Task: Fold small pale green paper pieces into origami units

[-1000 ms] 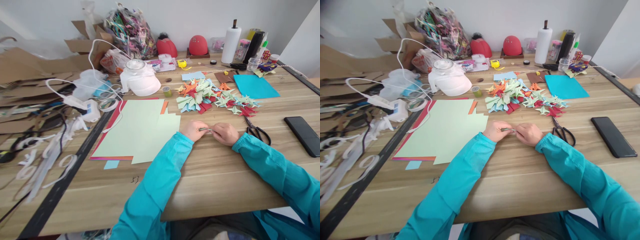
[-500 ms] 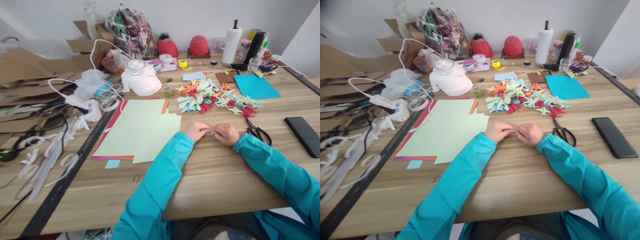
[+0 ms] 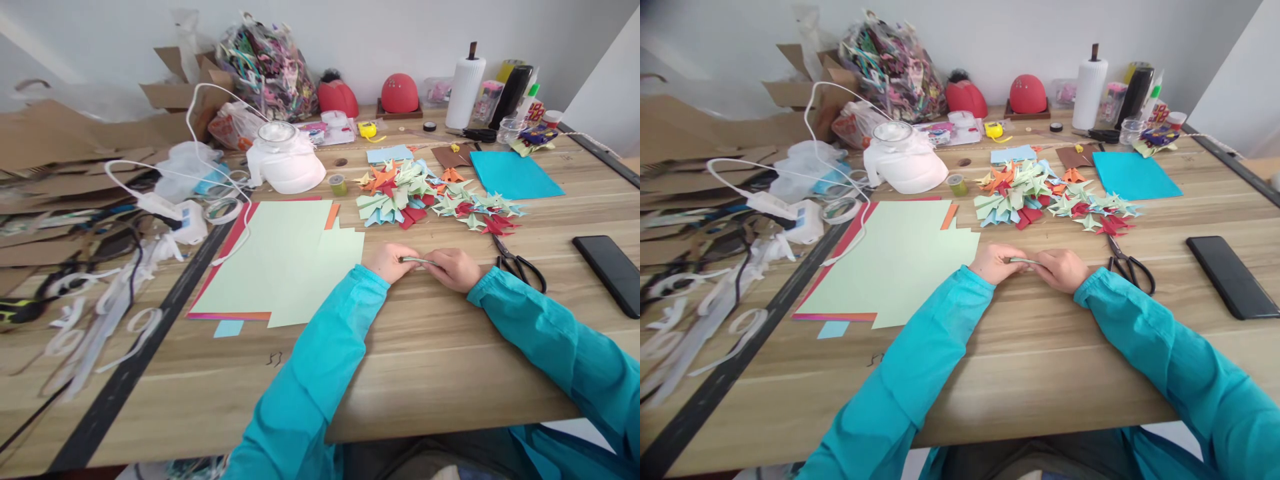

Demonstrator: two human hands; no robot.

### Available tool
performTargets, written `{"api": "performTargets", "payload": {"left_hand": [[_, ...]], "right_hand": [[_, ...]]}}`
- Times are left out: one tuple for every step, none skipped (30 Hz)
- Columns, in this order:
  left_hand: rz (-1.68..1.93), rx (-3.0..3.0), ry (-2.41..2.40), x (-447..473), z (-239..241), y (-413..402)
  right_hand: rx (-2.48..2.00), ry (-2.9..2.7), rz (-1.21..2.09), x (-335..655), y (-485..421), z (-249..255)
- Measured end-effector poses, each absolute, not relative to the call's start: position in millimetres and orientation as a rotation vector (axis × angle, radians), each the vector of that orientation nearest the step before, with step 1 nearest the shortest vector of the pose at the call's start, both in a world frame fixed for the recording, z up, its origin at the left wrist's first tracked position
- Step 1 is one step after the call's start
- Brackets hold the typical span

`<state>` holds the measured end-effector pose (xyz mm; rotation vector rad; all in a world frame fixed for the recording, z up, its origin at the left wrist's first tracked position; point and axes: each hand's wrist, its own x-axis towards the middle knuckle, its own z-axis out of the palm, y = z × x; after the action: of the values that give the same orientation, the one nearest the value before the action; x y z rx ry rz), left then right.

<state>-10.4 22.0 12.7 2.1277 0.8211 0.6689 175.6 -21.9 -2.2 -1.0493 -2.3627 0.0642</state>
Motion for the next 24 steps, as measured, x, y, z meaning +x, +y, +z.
{"api": "performTargets", "payload": {"left_hand": [[0.664, 2.099, 0.824, -10.2, 12.0, 21.9], [0.663, 2.063, 0.829, -10.1, 11.3, 21.8], [0.662, 2.026, 0.835, -10.1, 10.7, 21.7], [0.661, 1.993, 0.841, -10.1, 10.3, 21.6], [0.657, 1.970, 0.844, -10.2, 10.2, 21.5], [0.649, 1.960, 0.845, -10.4, 10.3, 21.4], [0.639, 1.957, 0.847, -10.6, 10.6, 21.3], [0.630, 1.956, 0.848, -10.8, 11.0, 21.2], [0.628, 1.950, 0.850, -11.0, 11.4, 21.0], [0.631, 1.938, 0.853, -11.1, 11.7, 20.7], [0.640, 1.918, 0.857, -11.2, 11.8, 20.5], [0.649, 1.894, 0.860, -11.2, 11.8, 20.1], [0.658, 1.871, 0.863, -11.3, 11.8, 19.8], [0.666, 1.853, 0.864, -11.3, 11.7, 19.6], [0.670, 1.844, 0.866, -11.5, 11.7, 19.4], [0.673, 1.844, 0.868, -11.7, 11.8, 19.4], [0.674, 1.850, 0.871, -11.9, 12.0, 19.4], [0.673, 1.859, 0.873, -12.2, 12.3, 19.6], [0.675, 1.869, 0.874, -12.4, 12.5, 19.8], [0.674, 1.879, 0.872, -12.5, 12.6, 20.1], [0.675, 1.888, 0.865, -12.6, 12.5, 20.4], [0.677, 1.895, 0.855, -12.5, 12.1, 20.7], [0.684, 1.895, 0.844, -12.3, 11.4, 20.9], [0.698, 1.886, 0.836, -12.1, 10.6, 21.1]], "right_hand": [[-1.032, -2.368, 0.048, 175.1, -21.5, -2.5], [-1.012, -2.374, 0.034, 174.8, -21.2, -2.7], [-0.995, -2.381, 0.025, 174.6, -21.0, -2.9], [-0.985, -2.386, 0.019, 174.6, -20.8, -2.9], [-0.981, -2.391, 0.018, 174.8, -20.8, -3.0], [-0.984, -2.395, 0.019, 175.1, -20.8, -3.0], [-0.990, -2.399, 0.024, 175.6, -21.0, -3.0], [-0.997, -2.404, 0.032, 176.1, -21.2, -3.0], [-1.006, -2.406, 0.041, 176.5, -21.4, -3.0], [-1.016, -2.405, 0.049, 176.9, -21.6, -2.9], [-1.025, -2.403, 0.057, 177.3, -21.7, -2.8], [-1.031, -2.398, 0.062, 177.5, -21.8, -2.6], [-1.034, -2.394, 0.066, 177.6, -21.8, -2.4], [-1.034, -2.390, 0.068, 177.6, -21.8, -2.2], [-1.033, -2.390, 0.070, 177.6, -21.7, -2.0], [-1.028, -2.391, 0.072, 177.6, -21.7, -1.9], [-1.026, -2.393, 0.076, 177.5, -21.7, -1.9], [-1.026, -2.396, 0.081, 177.5, -21.6, -2.0], [-1.028, -2.397, 0.084, 177.6, -21.6, -2.2], [-1.029, -2.397, 0.085, 177.6, -21.6, -2.6], [-1.028, -2.399, 0.085, 177.7, -21.6, -2.9], [-1.026, -2.400, 0.083, 177.9, -21.6, -3.3], [-1.024, -2.400, 0.083, 178.1, -21.5, -3.6], [-1.024, -2.396, 0.084, 178.4, -21.4, -3.9]]}}
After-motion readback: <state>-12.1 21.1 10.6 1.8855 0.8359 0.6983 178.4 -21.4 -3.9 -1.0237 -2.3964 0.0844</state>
